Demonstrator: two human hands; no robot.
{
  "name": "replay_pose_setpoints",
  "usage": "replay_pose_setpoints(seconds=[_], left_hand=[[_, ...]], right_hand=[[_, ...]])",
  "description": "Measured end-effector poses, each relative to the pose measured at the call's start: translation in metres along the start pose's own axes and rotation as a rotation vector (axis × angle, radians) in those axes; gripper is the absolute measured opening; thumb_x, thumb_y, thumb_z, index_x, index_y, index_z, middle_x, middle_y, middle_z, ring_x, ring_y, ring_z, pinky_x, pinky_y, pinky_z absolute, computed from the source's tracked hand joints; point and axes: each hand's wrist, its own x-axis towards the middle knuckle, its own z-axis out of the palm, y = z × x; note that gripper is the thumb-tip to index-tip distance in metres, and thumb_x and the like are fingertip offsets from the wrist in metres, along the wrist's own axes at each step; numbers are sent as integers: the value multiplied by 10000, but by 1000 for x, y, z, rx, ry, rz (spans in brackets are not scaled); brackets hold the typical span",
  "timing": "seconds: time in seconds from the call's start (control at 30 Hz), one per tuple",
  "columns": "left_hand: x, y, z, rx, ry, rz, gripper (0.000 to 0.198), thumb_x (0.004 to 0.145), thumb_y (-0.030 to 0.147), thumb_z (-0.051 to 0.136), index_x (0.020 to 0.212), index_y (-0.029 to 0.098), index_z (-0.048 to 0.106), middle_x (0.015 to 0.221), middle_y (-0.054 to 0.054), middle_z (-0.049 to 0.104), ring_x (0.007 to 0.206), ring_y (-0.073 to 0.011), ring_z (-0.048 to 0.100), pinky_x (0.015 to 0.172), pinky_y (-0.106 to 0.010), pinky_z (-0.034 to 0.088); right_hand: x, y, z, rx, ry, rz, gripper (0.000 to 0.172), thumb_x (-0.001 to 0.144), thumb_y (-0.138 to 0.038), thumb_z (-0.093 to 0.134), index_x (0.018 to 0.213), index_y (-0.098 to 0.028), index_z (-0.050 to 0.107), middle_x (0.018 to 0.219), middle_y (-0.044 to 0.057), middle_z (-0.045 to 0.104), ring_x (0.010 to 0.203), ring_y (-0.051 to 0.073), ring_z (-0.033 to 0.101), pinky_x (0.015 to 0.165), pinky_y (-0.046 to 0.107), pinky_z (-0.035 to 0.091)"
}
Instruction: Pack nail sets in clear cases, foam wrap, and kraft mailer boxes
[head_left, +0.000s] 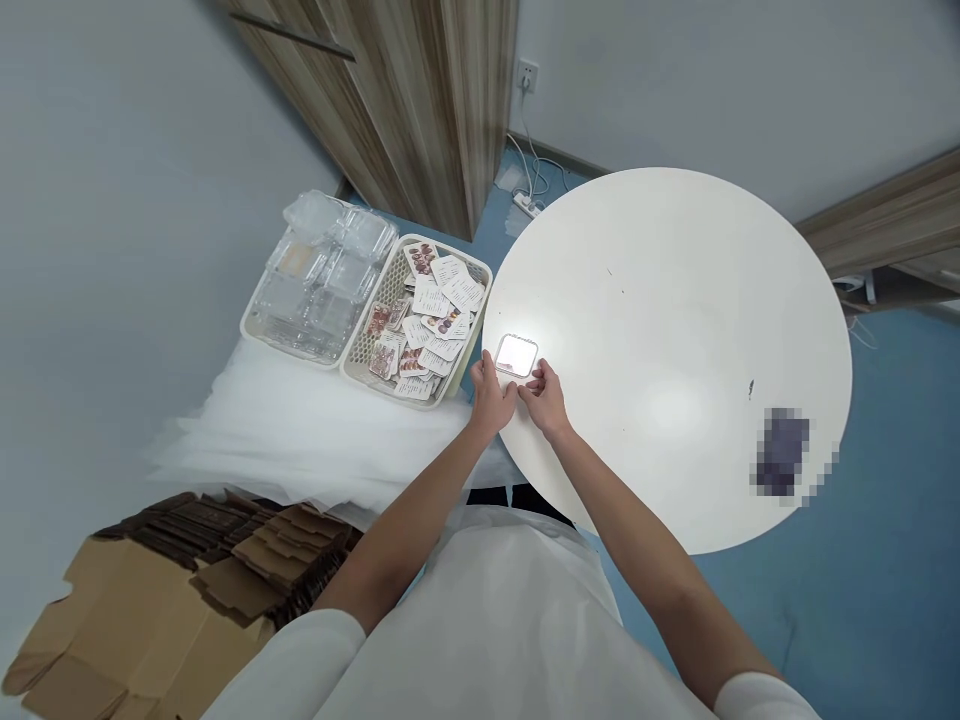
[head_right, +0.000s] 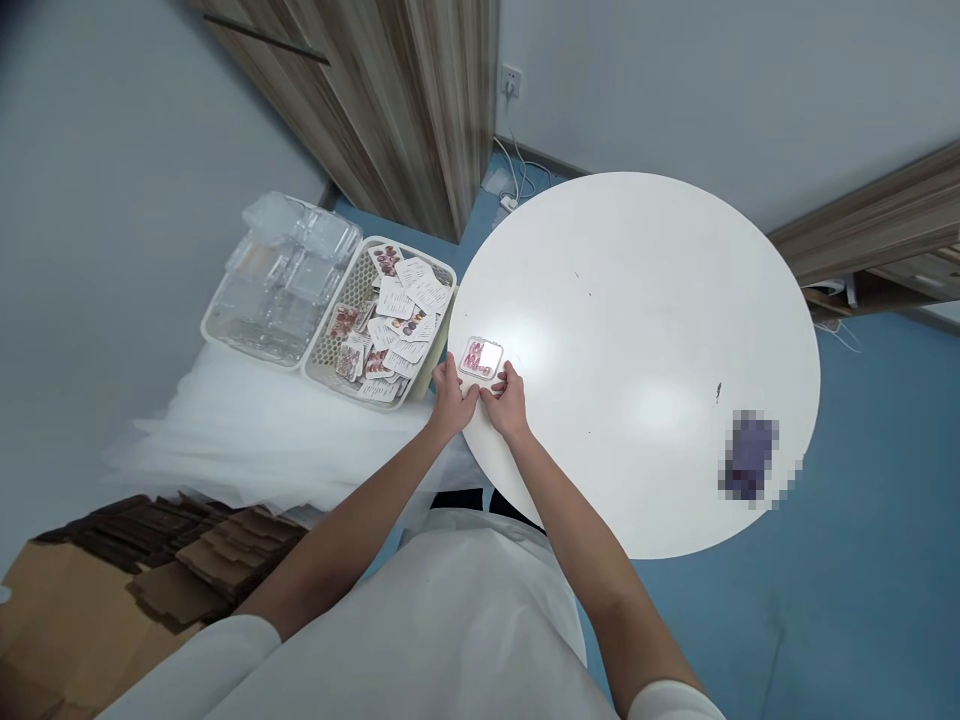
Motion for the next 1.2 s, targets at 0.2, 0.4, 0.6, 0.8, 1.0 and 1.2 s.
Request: replay_pose_setpoints(seconds=[0.2, 0.4, 0.6, 0.8, 1.0, 1.2], left_hand=[[-62, -5, -6, 100, 31, 97, 706, 753, 238, 497, 1362, 182, 144, 1264, -152, 248, 1144, -268, 347, 913, -416, 338], [-120, -41, -53, 379, 93, -57, 511, 729, 315, 528, 1202, 158, 416, 1210, -154, 397, 1151, -314, 351, 938, -450, 285], [-139, -61, -107, 486, 40, -208, 469, 669, 369, 584, 1073, 148, 498, 1255, -180, 440, 1223, -345, 300, 964, -421, 242], [-141, -59, -142, 580, -32, -165, 364, 665, 361, 595, 965, 160, 545, 1092, -158, 561, 1123, -310, 433, 930, -383, 286], [-144, -61, -170, 467, 28, -97, 360, 605, 327, 641, 910, 154, 557, 991, -155, 603, 1050, -325, 485, 890, -395, 327], [-137, -52, -198, 636, -110, -40, 509, 687, 394, 561, 1125, 160, 449, 1130, -143, 543, 1111, -289, 447, 910, -390, 329]], right_hand=[[-48, 10, -17, 19, -83, -28, 647, 666, -371, 552, 1267, -249, 346, 1088, 43, 469, 735, 118, 507, 723, 290, 462], [-77, 29, 0, -116, -442, -151, 359, 670, -350, 545, 1000, -209, 562, 849, 11, 561, 627, 112, 489, 666, 298, 448], [-87, 29, 36, -404, -659, -232, 361, 664, -350, 588, 1000, -218, 585, 931, 39, 590, 818, 160, 552, 744, 317, 439], [-82, 9, 89, -696, -765, -454, 419, 716, -299, 576, 1120, -194, 538, 1196, 99, 521, 1086, 235, 489, 904, 363, 376], [-72, -4, 160, -825, -700, -491, 465, 736, -162, 517, 1198, -174, 459, 1304, 106, 428, 1193, 230, 387, 964, 349, 299], [-77, -6, 205, -886, -575, -356, 289, 755, -250, 477, 1031, -202, 547, 991, 85, 613, 976, 261, 523, 846, 448, 329]])
